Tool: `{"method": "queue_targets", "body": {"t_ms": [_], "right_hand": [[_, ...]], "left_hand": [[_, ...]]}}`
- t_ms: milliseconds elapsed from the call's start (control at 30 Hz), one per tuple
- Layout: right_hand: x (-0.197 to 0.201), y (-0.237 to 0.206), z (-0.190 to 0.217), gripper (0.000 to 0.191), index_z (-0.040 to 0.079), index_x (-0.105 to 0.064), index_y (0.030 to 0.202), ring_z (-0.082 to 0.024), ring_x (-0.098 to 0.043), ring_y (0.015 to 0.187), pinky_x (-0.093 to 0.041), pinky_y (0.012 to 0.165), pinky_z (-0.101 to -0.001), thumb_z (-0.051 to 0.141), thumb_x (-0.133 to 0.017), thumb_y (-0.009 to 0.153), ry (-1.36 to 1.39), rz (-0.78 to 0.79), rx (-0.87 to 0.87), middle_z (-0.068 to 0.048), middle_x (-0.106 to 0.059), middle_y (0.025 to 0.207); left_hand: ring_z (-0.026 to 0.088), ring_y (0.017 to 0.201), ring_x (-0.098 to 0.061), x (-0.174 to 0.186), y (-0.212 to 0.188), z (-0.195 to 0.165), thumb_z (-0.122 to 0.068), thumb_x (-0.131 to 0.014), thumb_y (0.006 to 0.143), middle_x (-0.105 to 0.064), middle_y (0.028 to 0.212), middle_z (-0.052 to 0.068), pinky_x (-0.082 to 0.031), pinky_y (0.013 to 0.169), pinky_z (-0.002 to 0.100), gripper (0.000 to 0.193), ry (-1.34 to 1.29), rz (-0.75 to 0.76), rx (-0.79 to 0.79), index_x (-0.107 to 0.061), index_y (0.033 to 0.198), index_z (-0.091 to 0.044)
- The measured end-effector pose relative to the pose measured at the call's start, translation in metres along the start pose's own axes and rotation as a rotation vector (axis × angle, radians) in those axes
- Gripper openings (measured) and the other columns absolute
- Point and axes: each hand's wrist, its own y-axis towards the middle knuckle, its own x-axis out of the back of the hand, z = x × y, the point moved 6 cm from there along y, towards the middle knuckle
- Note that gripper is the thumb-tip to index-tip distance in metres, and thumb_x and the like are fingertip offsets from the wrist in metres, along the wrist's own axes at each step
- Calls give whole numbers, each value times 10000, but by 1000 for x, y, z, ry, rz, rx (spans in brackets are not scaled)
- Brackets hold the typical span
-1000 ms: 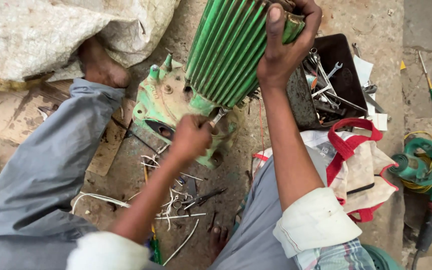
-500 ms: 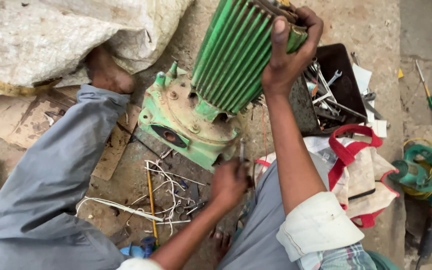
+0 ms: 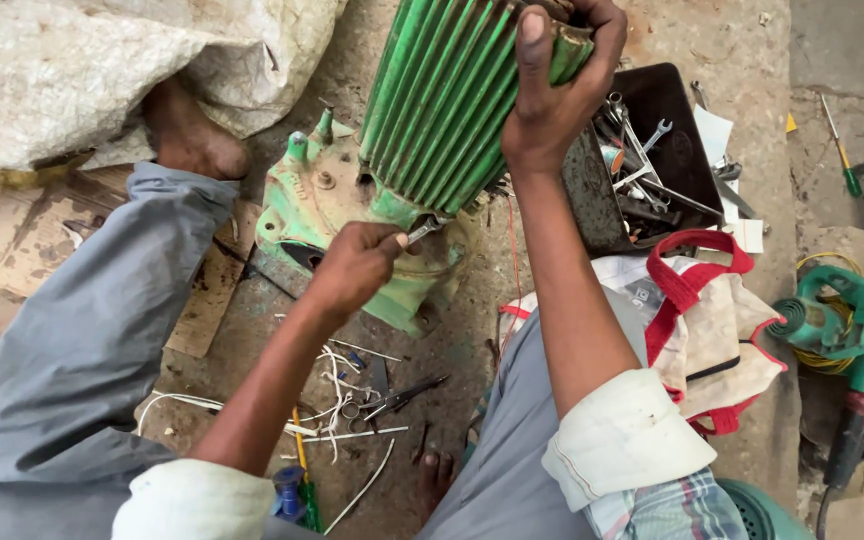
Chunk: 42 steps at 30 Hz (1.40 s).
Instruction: The person is sitting on the ground and using a wrench to tighten bolts on a green electric motor. The person holds the motor with one hand and turns the wrench with the other, working on the base of the motor.
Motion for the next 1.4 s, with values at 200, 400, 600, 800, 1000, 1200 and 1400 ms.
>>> {"method": "queue_targets", "body": {"t_ms": [200,400,600,800,1000,1200,1400], "right_hand": [[-1,2,-3,618,80,-551,1213,-204,-582,1019,-505,926,-399,630,-694,971,-9,-23,39,-76,-556,1139],[-1,-1,-5,658,71,-557,1200,-268,-576,1106,-485,998,-483,654,-692,927,1,-24,-9,-106,-559,1132],[5,-9,-17,805,61,-454,1500,-306,-482,1411,-352,1257,-502,648,-677,996,-64,-32,53,-163,-535,1459],[0,-5,-7,780,52,-485,1461,-313,-559,1375,-399,1189,-506,640,-678,987,-66,-27,45,-158,-579,1393],[5,-9,-31,752,51,-518,1397,-324,-594,1240,-453,1099,-519,648,-677,969,-25,-22,15,-142,-591,1266],[7,-17,-55,738,24,-430,1459,-302,-517,1319,-392,1170,-470,585,-675,1047,-132,-72,40,-140,-529,1361],[15,-1,-17,691,-19,-475,1330,-279,-513,1199,-398,1081,-440,526,-727,987,-59,-53,-13,-142,-526,1245]], "left_hand": [[117,447,-373,19,31,-14,-236,-557,1009,-539,608,31,-343,386,293,268,1,183,30,-737,1101,-61],[112,453,-409,10,27,-20,-238,-551,1029,-551,606,14,-352,390,297,315,93,154,44,-744,973,4],[98,451,-404,-12,0,10,-249,-549,1056,-546,571,13,-335,416,271,328,-167,38,-82,-736,996,13],[111,480,-546,-22,-8,3,-242,-553,1032,-681,666,68,-462,444,266,316,-225,69,-49,-737,1116,1],[121,505,-614,-49,-19,10,-203,-557,1010,-724,728,104,-508,455,278,294,-393,-4,-16,-712,1192,-31],[327,703,-649,-91,-11,-1,-138,-602,954,-704,803,203,-523,638,434,224,-170,-542,-321,-682,1085,25],[381,793,-719,-149,-10,20,-223,-609,952,-732,838,227,-530,730,500,235,-35,-291,-172,-716,938,-14]]}}
